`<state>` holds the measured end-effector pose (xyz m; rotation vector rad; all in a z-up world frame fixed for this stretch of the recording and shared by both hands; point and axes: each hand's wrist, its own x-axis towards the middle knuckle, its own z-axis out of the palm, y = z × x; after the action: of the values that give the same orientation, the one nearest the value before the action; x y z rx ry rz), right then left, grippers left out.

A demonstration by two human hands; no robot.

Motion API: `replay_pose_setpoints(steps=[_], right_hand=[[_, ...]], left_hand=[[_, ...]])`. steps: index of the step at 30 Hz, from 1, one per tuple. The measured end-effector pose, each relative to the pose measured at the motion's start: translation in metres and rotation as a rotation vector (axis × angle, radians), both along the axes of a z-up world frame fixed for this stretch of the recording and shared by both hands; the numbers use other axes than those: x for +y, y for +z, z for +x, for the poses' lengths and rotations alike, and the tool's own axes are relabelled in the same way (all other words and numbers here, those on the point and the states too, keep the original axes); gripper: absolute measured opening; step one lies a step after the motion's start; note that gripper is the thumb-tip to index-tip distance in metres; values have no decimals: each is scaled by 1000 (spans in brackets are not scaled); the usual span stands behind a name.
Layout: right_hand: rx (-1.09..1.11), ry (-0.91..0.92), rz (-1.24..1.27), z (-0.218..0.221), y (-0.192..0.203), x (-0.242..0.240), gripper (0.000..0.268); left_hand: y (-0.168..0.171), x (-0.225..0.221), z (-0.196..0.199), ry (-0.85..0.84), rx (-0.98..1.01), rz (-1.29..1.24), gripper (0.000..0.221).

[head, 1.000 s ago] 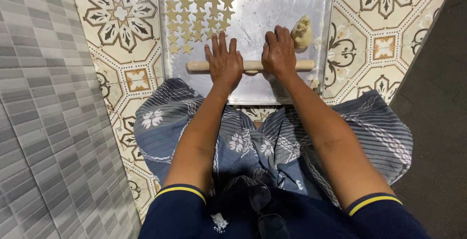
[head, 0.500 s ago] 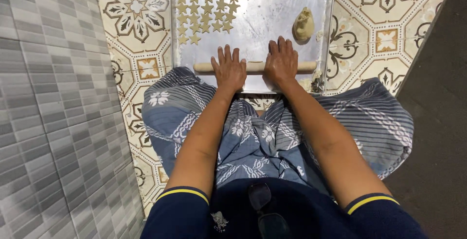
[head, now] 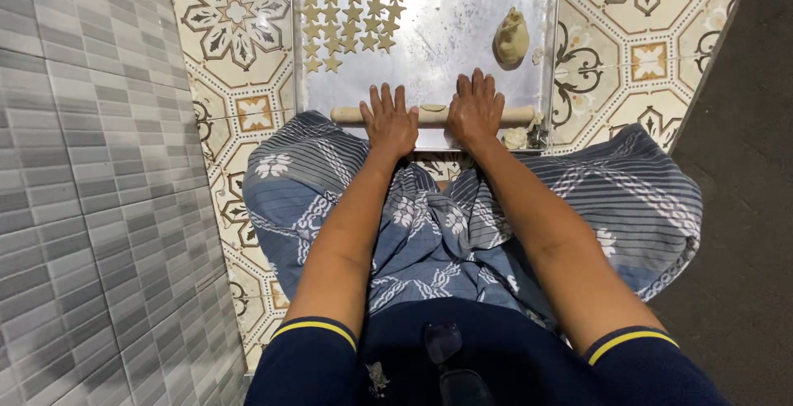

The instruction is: Rolling out dough with a rolling pin and cutting it into star shapes using a cookie cutter on a metal tray

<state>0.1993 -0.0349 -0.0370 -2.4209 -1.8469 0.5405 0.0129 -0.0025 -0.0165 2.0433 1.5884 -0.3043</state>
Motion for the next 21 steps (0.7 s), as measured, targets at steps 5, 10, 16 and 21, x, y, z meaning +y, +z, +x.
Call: replay_pose_setpoints(steps=[5,10,16,21], right_hand=[[4,-54,2,0,-2,20,46],[4,-106,-2,4,9,42,45],[-4,-85,44,11,12,74,41],[-75,-36,163,19,-4,88,37]], left_hand=[[5,21,4,-20,-52,68,63],[-4,45,10,-69,-109,93,78],[-38,67,13,-147,-185,208,129],[-8,77,17,-204,-78,170,139]])
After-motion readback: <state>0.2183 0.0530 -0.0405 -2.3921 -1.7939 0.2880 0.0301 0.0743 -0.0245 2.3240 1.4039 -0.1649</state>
